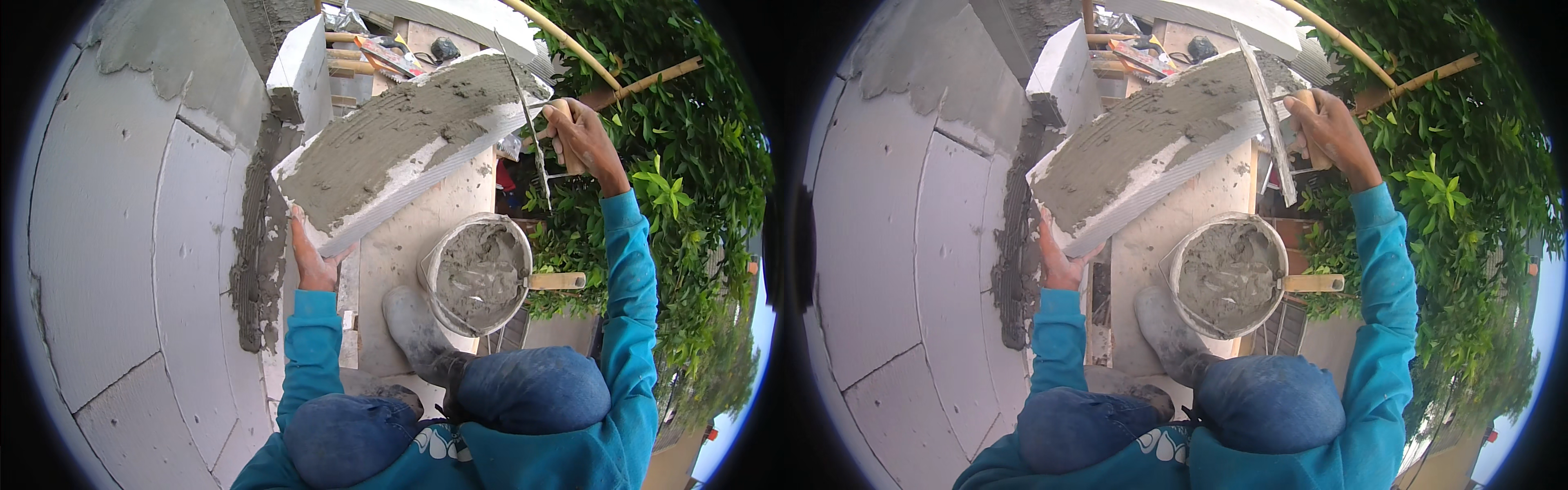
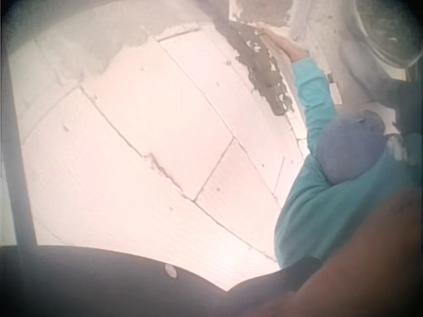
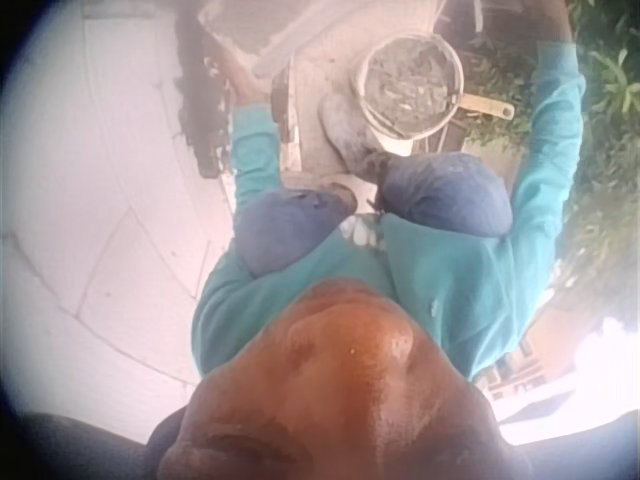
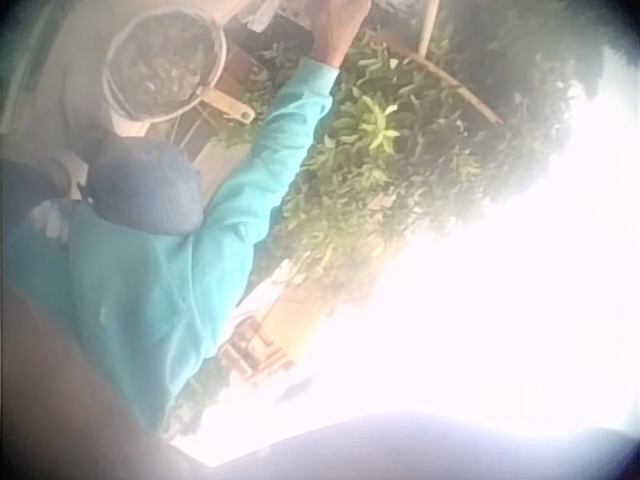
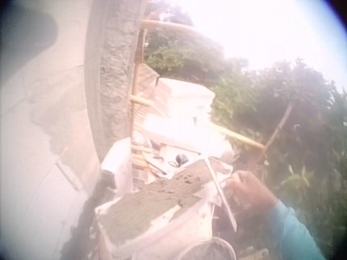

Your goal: The person applies mortar to a white rectangular tile using a notched trowel, then places the tile onto a curved wall and taps it into position with a hammer. The person repeats this process for multiple tiles, adjusting their position and smoothing the mortar between tiles.

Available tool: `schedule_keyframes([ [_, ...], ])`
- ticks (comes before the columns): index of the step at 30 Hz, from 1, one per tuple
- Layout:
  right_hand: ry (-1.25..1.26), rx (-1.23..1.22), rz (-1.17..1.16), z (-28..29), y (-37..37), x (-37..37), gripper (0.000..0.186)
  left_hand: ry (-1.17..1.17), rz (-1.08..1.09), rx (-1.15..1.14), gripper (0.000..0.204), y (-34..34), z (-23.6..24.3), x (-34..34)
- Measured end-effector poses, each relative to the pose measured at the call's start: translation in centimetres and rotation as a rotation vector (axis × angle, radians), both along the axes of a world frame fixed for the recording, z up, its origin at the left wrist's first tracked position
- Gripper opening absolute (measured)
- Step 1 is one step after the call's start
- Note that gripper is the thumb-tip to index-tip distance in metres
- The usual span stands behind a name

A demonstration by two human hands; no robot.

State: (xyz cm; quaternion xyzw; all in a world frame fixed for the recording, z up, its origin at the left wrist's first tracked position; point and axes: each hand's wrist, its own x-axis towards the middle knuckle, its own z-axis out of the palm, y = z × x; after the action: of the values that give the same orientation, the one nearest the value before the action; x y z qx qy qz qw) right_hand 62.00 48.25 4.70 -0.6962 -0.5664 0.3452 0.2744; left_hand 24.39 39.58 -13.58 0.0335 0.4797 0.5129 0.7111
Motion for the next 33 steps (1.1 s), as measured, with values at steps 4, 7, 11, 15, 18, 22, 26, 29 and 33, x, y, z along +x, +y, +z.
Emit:
schedule_keyframes([
  [4,0.049,-0.277,0.056,-3.2,1.5,-1.5,0.031,-0.044,-0.025,0.016,0.072,0.3,-1.4,0.7],
  [7,0.008,-0.376,0.216,-3.1,0.6,-6.2,0.034,-0.007,-0.010,0.027,0.072,0.3,-1.6,0.1],
  [11,-0.029,-0.402,0.494,-3.9,-1.8,-11.6,0.040,0.014,-0.008,0.030,0.072,0.0,-1.5,0.4],
  [15,-0.112,-0.312,0.644,-3.6,-4.4,-14.7,0.041,0.019,-0.026,0.035,0.072,-0.4,-1.0,0.7],
  [18,-0.264,-0.160,0.596,-2.2,-4.3,-14.3,0.039,0.047,-0.006,0.035,0.071,-0.5,-0.4,0.4],
  [22,-0.364,0.174,0.740,-5.2,-4.3,-13.0,0.030,0.100,0.033,0.035,0.070,-0.4,-1.3,1.1],
  [26,-0.151,-0.121,0.806,-5.0,-7.5,-15.9,0.030,0.075,-0.014,0.090,0.075,-0.6,-3.4,0.9],
  [29,-0.155,-0.162,0.732,-4.1,-7.6,-15.7,0.033,0.106,-0.025,0.094,0.073,-0.6,-2.5,1.0],
  [33,-0.231,-0.156,0.461,-2.7,-4.6,-12.7,0.037,0.201,0.054,0.093,0.070,-0.5,-2.2,0.3],
])
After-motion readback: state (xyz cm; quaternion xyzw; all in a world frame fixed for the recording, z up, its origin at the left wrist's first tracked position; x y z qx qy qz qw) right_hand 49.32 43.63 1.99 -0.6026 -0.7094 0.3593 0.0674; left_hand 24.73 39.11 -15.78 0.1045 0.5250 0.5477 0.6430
